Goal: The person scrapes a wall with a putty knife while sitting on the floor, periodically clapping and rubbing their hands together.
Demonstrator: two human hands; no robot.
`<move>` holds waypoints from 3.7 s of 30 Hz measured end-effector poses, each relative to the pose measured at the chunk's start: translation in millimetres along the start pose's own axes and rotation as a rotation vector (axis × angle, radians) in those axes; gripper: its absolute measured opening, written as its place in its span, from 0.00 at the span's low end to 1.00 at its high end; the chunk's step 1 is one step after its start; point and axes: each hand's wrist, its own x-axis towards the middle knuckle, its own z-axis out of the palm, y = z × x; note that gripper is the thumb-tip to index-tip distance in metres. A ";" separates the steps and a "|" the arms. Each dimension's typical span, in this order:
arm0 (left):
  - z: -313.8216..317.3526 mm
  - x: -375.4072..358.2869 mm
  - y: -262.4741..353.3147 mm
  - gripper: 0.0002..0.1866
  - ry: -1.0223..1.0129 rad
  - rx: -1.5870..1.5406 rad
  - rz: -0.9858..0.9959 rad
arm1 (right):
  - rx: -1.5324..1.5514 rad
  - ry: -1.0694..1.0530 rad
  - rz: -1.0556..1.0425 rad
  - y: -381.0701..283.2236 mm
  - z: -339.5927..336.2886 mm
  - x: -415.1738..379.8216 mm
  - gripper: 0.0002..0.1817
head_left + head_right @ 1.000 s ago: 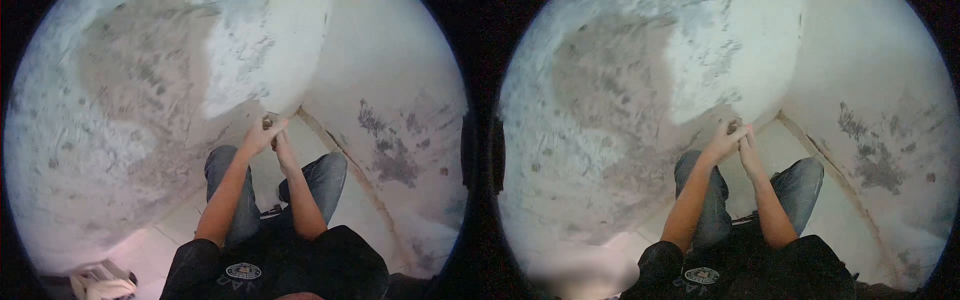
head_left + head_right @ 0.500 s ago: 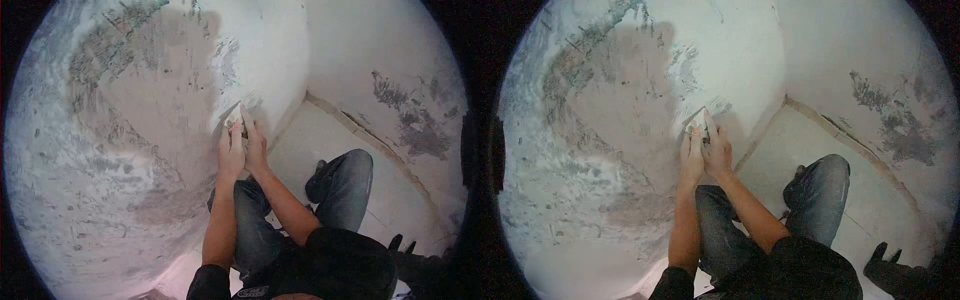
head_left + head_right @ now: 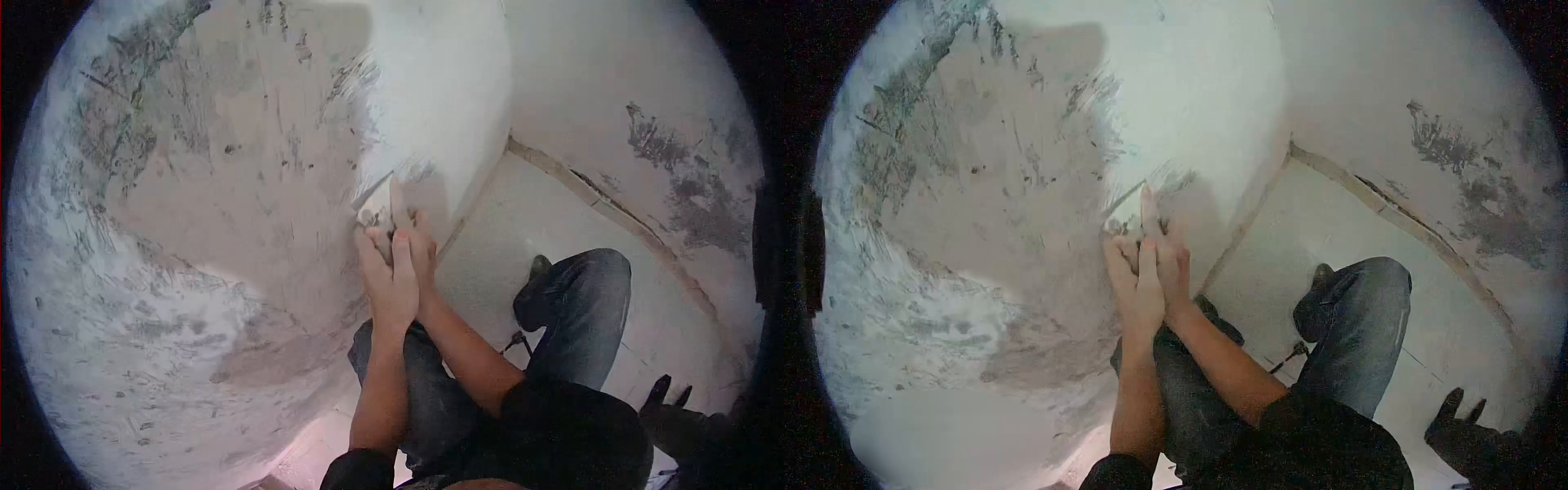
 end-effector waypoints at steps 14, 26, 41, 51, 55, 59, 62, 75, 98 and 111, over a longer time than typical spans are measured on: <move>2.7 -13.7 5.9 0.32 -0.008 -0.166 -0.012 | 0.089 -0.011 0.032 -11.4 -10.9 6.7 0.44; 4.1 -18.0 4.6 0.31 0.009 -0.076 0.147 | 0.048 -0.019 0.071 -15.3 -16.0 8.0 0.38; -5.0 -17.9 2.1 0.29 -0.003 -0.255 0.039 | 0.189 -0.102 0.150 -28.7 -26.1 14.0 0.37; -3.8 -16.2 2.4 0.30 -0.031 -0.219 0.035 | 0.152 -0.093 0.181 -30.0 -34.8 20.7 0.40; -8.9 -25.4 6.0 0.32 -0.060 -0.161 0.041 | 0.301 -0.127 0.188 -26.3 -29.9 10.2 0.43; -9.6 -19.7 2.8 0.32 -0.042 -0.167 0.033 | 0.379 0.063 0.034 -15.7 -16.7 9.0 0.38; -5.7 -21.1 6.8 0.31 -0.057 -0.165 0.112 | 0.347 0.096 -0.008 -6.3 -21.8 18.7 0.37; 3.9 -16.4 -3.0 0.41 -0.035 -0.127 0.095 | 0.242 0.055 -0.068 4.8 -21.3 23.1 0.40; 6.4 -22.3 1.0 0.48 0.024 -0.007 0.130 | 0.304 0.046 0.019 -10.4 -16.8 16.2 0.41; 6.1 -21.3 -0.7 0.43 0.037 -0.088 0.143 | 0.275 0.046 0.007 -9.5 -23.6 21.9 0.39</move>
